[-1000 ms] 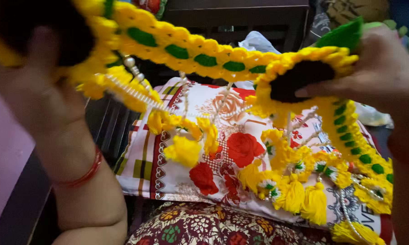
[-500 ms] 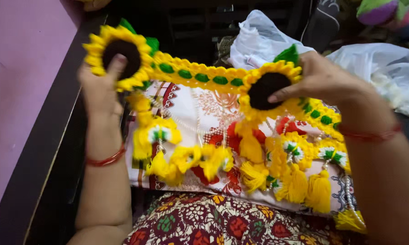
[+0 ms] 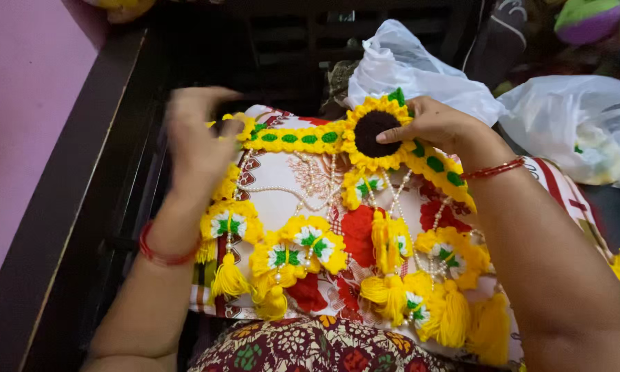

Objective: The person applies glue from a tube to green crocheted leaves and attaches them to a yellow crocheted garland with sunflower motifs. They press each leaf into place along the garland and adjust the arrangement of tassels and beads.

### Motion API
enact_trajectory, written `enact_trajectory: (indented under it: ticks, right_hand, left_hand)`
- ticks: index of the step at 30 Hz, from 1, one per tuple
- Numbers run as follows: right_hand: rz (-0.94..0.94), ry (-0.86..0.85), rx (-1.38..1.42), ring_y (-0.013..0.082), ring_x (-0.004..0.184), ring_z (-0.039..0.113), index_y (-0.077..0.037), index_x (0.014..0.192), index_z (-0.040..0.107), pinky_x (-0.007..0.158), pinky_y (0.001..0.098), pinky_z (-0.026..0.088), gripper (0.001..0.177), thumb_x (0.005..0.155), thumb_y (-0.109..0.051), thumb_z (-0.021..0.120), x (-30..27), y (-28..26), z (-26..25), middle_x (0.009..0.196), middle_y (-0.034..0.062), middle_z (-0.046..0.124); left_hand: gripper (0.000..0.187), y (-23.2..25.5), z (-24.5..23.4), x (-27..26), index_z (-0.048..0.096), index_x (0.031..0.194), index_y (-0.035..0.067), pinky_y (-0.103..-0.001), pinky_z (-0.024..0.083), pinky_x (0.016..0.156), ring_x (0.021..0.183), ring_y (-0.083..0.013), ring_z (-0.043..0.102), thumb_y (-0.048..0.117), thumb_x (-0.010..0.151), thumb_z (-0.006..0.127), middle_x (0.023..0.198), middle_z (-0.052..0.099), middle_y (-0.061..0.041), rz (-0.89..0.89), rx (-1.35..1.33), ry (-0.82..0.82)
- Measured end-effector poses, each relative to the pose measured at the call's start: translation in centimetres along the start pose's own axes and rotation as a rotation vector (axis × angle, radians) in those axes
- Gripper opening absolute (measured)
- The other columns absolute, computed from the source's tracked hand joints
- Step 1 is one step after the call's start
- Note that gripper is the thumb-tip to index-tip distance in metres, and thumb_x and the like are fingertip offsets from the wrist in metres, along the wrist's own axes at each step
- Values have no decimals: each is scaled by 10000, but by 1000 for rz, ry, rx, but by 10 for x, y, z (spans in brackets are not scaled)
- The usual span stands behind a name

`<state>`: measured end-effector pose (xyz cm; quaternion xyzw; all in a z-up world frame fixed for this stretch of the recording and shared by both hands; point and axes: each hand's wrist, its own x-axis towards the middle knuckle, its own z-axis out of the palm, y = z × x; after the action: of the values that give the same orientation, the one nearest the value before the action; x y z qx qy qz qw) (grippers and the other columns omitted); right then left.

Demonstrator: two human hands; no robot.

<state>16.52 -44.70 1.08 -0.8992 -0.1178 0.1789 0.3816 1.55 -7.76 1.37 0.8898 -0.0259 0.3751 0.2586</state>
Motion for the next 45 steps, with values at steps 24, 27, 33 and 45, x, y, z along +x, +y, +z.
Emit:
enact_trajectory:
  ticks: [24,27,33,45]
  right_hand:
    - [-172,247,-660,316,936,611,-115,1079,661,914,599,375,406,721,-266,782,-231,-46,102,887,91,721]
    - [-278,461,-871,336,1099,631,-120,861,633,1064,735,312,250,650,-222,718,-244,-51,102,769,37,700]
    - [-63,74,-721,275,907,657,-191,951,696,907,436,498,266,910,-451,730,-241,-46,115,813,64,693]
    - [-398,611,-706,373,917,656,-12,1207,728,783,543,463,554,697,-226,763,-241,-33,114,933,193,705]
  left_hand:
    - [240,85,35,-43,744,1067,71,-472,451,950,1121,-328,608,182,855,723,1101,686,-121,343,-195,-699]
    - [242,92,33,-46,742,1051,59,-476,451,938,1102,-327,613,197,852,731,1084,695,-122,363,-237,-651]
    - [168,115,25,-48,747,995,47,-444,526,903,980,-322,675,170,884,723,965,716,-124,350,-319,-686]
    - [242,120,29,-60,659,1075,19,-445,538,852,972,-348,674,150,887,736,1070,666,-173,222,-303,-789]
